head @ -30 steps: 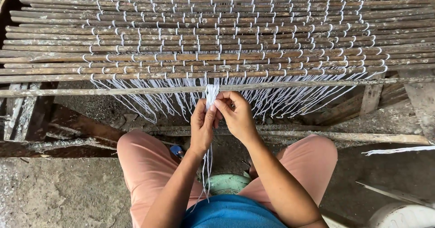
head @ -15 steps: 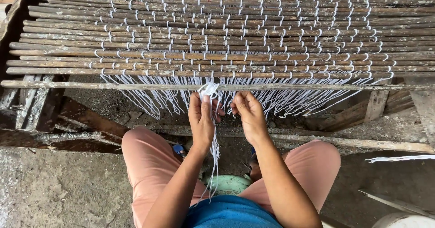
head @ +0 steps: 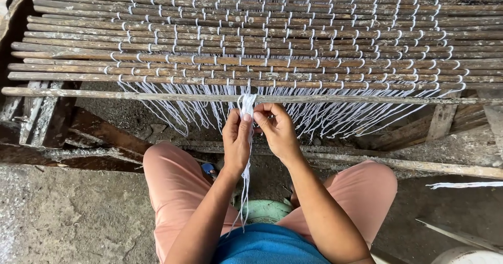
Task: The person is weaving white candle wicks around a series of wooden sticks on a large frame to prepare them for the dipping process.
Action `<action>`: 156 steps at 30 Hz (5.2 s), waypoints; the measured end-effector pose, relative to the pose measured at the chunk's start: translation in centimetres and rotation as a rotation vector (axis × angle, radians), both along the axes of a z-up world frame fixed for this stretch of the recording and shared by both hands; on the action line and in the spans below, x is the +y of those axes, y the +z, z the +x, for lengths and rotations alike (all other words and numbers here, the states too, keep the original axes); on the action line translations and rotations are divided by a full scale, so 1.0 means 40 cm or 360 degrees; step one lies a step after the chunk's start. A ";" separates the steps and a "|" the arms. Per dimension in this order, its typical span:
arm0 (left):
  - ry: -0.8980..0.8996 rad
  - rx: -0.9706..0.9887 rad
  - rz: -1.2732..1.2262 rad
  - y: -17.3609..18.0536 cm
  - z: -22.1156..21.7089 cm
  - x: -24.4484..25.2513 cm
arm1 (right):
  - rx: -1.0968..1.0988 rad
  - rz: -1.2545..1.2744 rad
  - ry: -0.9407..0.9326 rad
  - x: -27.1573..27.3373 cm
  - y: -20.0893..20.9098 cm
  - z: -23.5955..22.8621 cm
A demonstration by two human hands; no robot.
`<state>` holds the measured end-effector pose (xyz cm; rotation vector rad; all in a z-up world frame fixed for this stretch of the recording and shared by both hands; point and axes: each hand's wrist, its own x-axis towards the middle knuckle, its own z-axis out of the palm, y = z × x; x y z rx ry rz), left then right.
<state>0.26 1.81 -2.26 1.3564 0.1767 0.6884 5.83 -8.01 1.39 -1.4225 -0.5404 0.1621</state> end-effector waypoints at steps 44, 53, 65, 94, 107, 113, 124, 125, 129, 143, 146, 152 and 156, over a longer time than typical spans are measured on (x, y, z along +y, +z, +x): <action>0.0121 -0.0085 -0.0010 0.135 -0.017 0.011 | -0.0088 -0.0327 -0.0110 -0.028 0.007 0.023; 0.0062 -0.0042 -0.0108 0.083 -0.010 0.008 | -0.0273 -0.0488 -0.0256 -0.015 0.007 0.009; -0.0101 0.0020 -0.0088 0.150 -0.052 0.004 | -0.0235 -0.0396 -0.0231 -0.014 -0.040 0.024; 0.0347 -0.0026 -0.0066 0.075 -0.022 0.040 | 0.0300 0.0279 0.0043 -0.052 -0.031 0.039; 0.0390 -0.0049 0.0016 0.141 -0.016 0.039 | 0.0158 0.0283 -0.0123 -0.059 -0.019 0.034; 0.0296 0.0036 0.0091 0.086 -0.003 0.034 | 0.0488 0.0611 0.0331 -0.058 0.051 0.010; 0.0190 0.0089 0.0109 -0.064 -0.001 0.102 | 0.1030 0.0373 0.0462 -0.057 0.075 0.040; 0.0235 0.0042 0.0078 -0.072 -0.003 0.109 | 0.1104 0.0446 0.0549 -0.063 0.082 0.036; 0.0220 -0.0096 0.0055 -0.042 0.003 0.104 | 0.1197 0.0503 0.0626 -0.125 0.063 0.071; 0.0212 -0.0037 0.0210 -0.049 -0.002 0.110 | 0.1010 0.0583 0.0052 -0.627 0.076 0.243; 0.0210 -0.0026 0.0240 -0.051 -0.005 0.114 | 0.0921 0.0516 -0.0115 -0.683 0.089 0.251; 0.0191 -0.0022 0.0251 -0.053 -0.010 0.126 | 0.0942 0.0708 -0.0306 -0.750 0.078 0.277; 0.0235 -0.0021 0.0249 -0.070 -0.004 0.130 | 0.0988 0.0895 -0.0296 -0.778 0.047 0.306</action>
